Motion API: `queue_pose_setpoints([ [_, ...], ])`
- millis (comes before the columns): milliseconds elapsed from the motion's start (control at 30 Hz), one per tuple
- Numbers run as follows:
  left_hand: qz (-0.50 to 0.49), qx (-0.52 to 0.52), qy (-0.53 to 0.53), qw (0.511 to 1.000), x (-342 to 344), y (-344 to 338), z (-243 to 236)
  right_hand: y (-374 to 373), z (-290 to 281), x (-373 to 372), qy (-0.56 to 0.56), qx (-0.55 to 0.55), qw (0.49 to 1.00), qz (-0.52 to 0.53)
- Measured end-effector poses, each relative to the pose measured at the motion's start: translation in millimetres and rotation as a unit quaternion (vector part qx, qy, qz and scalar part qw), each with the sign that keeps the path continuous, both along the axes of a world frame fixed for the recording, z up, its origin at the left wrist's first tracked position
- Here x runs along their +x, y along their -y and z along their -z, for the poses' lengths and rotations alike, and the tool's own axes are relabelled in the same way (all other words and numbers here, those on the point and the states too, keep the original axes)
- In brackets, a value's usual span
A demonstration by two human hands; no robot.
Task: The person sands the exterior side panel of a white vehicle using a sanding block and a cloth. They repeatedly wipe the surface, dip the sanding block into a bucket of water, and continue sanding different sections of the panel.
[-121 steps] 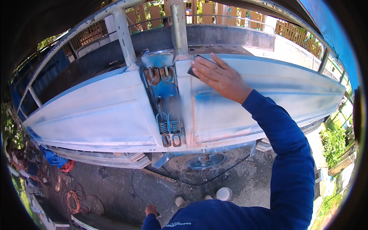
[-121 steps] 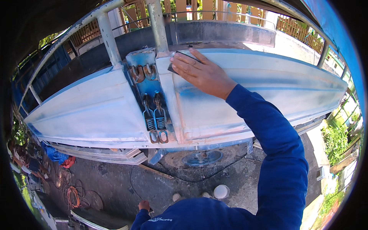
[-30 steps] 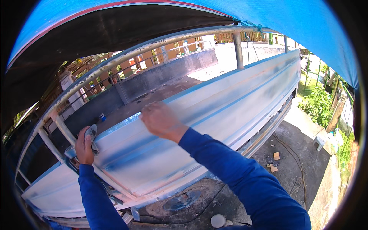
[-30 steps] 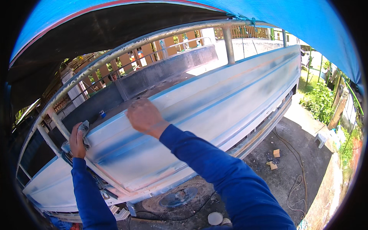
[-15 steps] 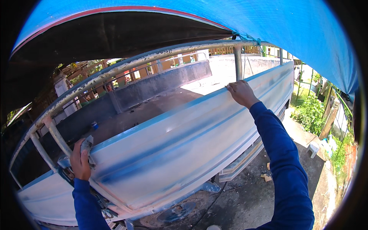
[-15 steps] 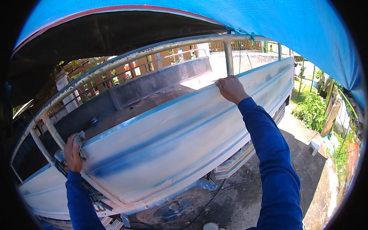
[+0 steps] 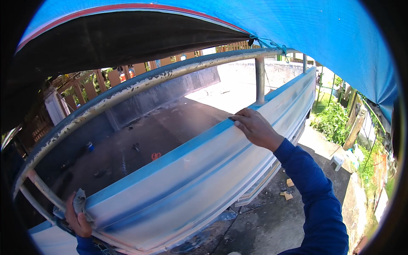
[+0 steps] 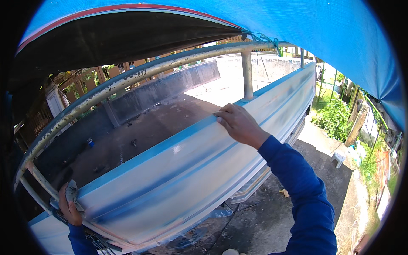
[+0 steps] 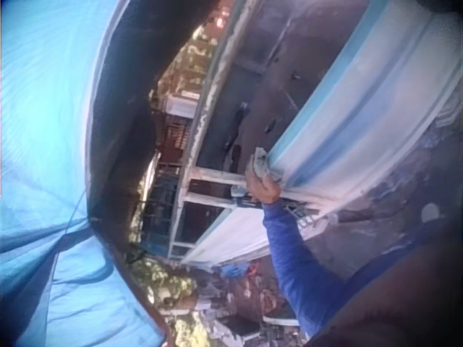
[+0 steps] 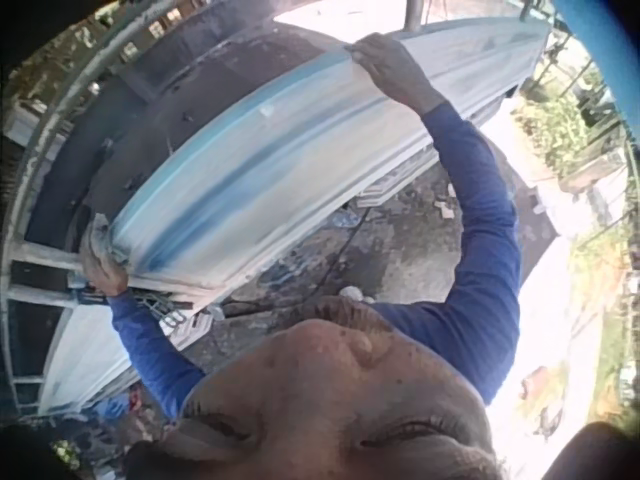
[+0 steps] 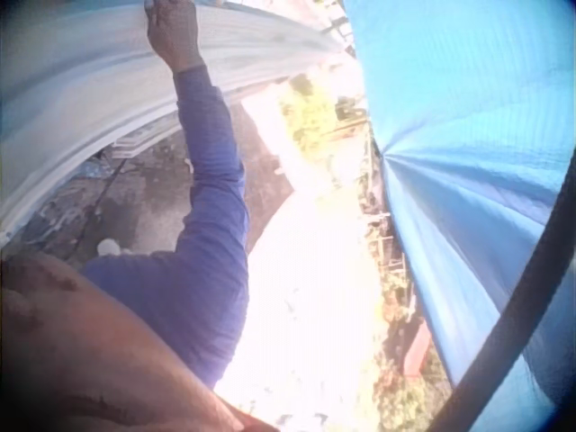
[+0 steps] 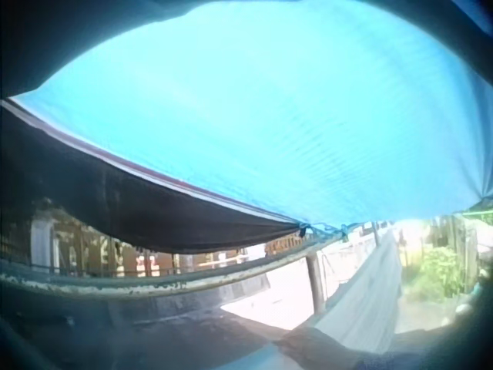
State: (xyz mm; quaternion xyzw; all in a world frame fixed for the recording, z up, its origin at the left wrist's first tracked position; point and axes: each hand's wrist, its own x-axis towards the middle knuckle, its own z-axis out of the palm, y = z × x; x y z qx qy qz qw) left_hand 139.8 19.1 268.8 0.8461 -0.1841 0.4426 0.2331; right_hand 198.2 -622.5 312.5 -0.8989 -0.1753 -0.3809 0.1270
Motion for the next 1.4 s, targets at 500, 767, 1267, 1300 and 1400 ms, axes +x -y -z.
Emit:
queue_pose_setpoints([
  [500, 0.002, -0.011, -0.016, 1.0, -1, -11, 7, 55, -43, 14, -0.154, -0.013, 0.988, 0.019],
  [767, 0.014, 0.001, -0.018, 1.0, -1, -9, 1, 53, -40, 20, -0.152, 0.007, 0.988, -0.001],
  [1267, 0.007, -0.009, -0.011, 1.0, -12, -5, -3, -270, 18, -2, 0.008, -0.047, 0.966, -0.253],
  [1300, 0.031, -0.022, -0.012, 0.999, -3, 3, -3, -304, 18, -10, -0.029, -0.041, 0.961, -0.271],
  [1400, 0.056, -0.034, -0.015, 0.998, 11, 14, -5, -381, 31, -20, 0.07, -0.019, 0.941, -0.329],
])
